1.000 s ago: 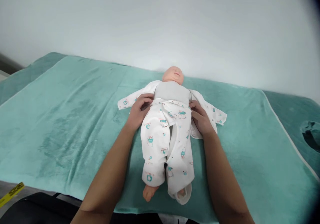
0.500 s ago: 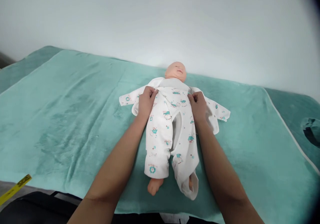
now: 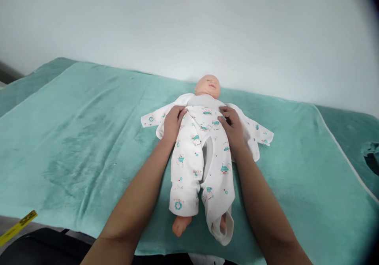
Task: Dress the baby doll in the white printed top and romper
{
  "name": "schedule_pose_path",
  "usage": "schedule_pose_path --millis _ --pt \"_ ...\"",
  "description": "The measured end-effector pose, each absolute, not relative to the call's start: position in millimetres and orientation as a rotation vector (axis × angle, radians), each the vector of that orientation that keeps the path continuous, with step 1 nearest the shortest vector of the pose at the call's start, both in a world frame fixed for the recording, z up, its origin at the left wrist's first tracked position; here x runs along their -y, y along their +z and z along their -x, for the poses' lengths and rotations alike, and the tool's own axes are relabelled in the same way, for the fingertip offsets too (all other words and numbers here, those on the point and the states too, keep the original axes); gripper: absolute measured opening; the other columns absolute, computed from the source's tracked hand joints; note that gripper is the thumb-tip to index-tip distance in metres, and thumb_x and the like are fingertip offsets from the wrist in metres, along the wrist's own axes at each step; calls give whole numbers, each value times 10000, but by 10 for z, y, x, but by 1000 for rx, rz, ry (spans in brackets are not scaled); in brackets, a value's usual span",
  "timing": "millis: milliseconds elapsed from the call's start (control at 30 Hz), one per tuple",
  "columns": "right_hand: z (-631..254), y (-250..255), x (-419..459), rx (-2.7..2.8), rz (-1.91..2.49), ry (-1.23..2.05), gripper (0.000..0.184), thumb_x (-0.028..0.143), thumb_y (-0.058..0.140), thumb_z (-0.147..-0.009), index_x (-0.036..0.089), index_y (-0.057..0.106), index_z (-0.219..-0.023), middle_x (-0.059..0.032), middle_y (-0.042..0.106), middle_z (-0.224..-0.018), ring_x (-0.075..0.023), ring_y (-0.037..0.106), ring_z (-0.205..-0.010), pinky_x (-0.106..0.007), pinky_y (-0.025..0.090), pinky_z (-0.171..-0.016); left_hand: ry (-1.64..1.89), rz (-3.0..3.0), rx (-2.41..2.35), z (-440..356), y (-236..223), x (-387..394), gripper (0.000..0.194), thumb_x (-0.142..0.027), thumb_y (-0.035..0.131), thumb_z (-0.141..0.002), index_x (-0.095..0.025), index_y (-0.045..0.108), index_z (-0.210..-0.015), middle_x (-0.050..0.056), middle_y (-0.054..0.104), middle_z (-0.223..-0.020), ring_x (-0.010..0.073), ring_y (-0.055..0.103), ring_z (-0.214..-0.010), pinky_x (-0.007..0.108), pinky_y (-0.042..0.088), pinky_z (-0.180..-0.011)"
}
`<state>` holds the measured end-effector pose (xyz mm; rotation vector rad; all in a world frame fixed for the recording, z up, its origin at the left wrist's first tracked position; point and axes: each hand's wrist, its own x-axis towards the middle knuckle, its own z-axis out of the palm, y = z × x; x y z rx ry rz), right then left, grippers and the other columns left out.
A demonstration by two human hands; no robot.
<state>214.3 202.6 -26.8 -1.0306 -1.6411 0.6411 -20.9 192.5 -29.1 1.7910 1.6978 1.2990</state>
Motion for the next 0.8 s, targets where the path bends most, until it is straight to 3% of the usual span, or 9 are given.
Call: schedule_pose_path --millis 133,367,467,567,700,800 --pt "-2153 -234 -2079 1700 1114 693 185 403 540 -920 235 552 -844 -42 670 -1183 -203 588 -1071 -363 420 -948 1164 -1779 -1655 253 -248 -2016 217 -377 474 -976 -204 592 -916 -6 658 -864 159 581 -828 255 412 -765" --pt "-2181 -241 -2274 1691 1471 481 236 458 525 -900 234 566 -838 14 617 -777 -178 514 -752 -309 373 -723 1162 -1847 -2084 186 -348 -2047 298 -429 392 -1010 -203 587 -1003 58 662 -873 223 601 -830 326 418 -756" --pt "-2151 -264 -2311 1592 1552 514 256 474 525 -887 232 539 -805 20 591 -749 -171 488 -718 -295 354 -686 1317 -2001 -2123 162 -363 -2033 307 -422 399 -1008 -196 600 -953 106 675 -1031 247 584 -1027 378 418 -922" --pt "-2119 -270 -2325 1543 1578 540 281 501 534 -876 233 527 -792 26 574 -739 -169 484 -708 -293 351 -673 1376 -2054 -2105 174 -381 -2092 249 -358 428 -1004 -194 610 -956 110 667 -1185 250 510 -1247 425 322 -1097" --pt "-2080 -264 -2302 1540 1554 533 271 495 543 -879 233 526 -814 21 579 -758 -169 489 -720 -301 370 -695 1247 -1973 -2153 198 -414 -2182 199 -287 448 -990 -179 612 -1027 122 667 -1240 253 562 -1217 445 336 -1097" --pt "-2069 -268 -2279 1554 1438 483 173 404 552 -883 232 541 -888 4 607 -842 -169 527 -770 -314 411 -748 1235 -1973 -2169 207 -427 -2200 168 -300 487 -974 -188 612 -968 118 675 -1235 267 582 -1180 455 367 -1063"
